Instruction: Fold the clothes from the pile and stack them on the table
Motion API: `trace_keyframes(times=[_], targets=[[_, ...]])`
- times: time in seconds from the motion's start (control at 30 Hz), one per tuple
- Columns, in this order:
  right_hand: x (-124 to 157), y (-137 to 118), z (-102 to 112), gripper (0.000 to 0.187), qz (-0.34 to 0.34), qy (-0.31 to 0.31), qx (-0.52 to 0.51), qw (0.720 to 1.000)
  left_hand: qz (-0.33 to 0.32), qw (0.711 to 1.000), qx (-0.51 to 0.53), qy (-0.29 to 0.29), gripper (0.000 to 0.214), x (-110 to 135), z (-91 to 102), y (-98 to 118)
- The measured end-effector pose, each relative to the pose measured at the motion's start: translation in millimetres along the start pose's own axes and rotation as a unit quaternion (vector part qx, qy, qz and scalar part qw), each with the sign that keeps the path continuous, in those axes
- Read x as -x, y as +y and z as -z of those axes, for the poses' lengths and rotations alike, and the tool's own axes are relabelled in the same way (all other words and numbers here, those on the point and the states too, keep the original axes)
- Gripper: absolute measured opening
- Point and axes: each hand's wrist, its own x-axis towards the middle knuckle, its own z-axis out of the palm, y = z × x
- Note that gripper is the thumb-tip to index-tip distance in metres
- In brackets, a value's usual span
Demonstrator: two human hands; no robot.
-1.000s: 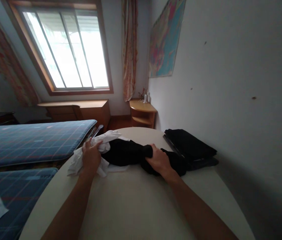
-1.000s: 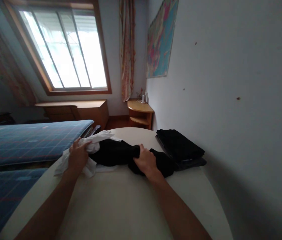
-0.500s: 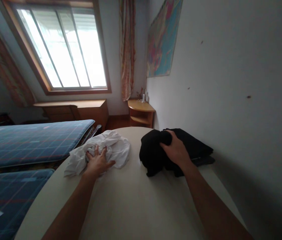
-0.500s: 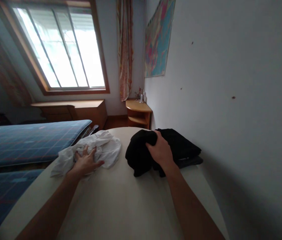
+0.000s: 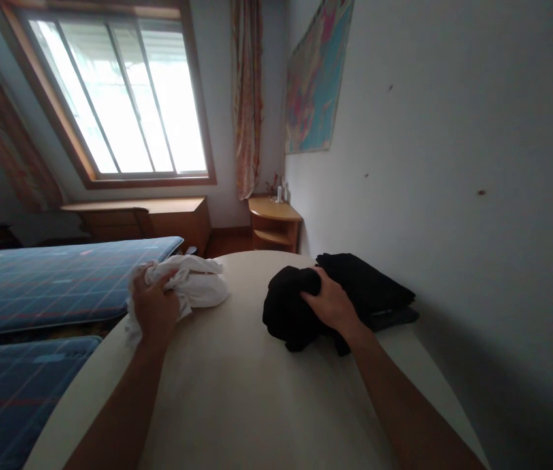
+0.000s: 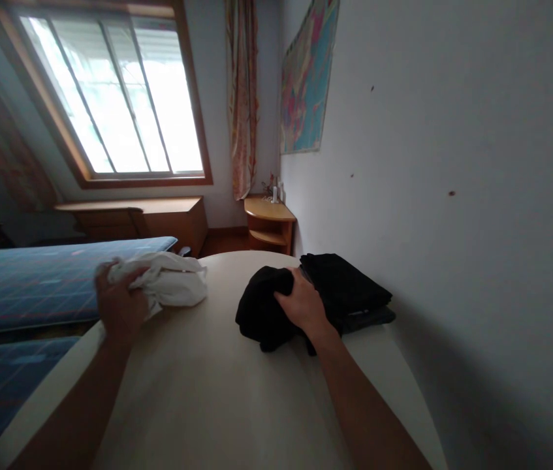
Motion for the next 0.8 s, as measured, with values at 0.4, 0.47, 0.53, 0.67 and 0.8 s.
trace_keyframes(times=[0.4,0.47,0.53,0.67,0.8], targets=[[-1.6,1.7,-0.3,0.050,-0.022,-0.018,0.004,1.000,-0.096,0.961,0.109,0.236,0.032,-15.9,40.0,21.7],[-1.3,1.6,-0.5,0.049,-0.019,-0.018,0.001,1.000,-0.082,0.977,0.075,0.180,0.032,-13.2,27.9,15.6],[-1.3,1.7,-1.1,0.049,-0.015,-0.021,0.002,1.000,-0.069,0.993,0.033,0.091,0.034,-7.1,10.1,5.7],[-1.0,2.7,-4.3,0.048,0.001,-0.039,0.008,0.999,-0.029,0.983,-0.081,-0.161,0.040,11.3,-21.5,-14.1],[3.4,1.8,-10.2,0.047,0.036,-0.100,-0.010,0.994,0.089,0.959,-0.127,-0.236,0.060,22.5,-30.8,-21.5]])
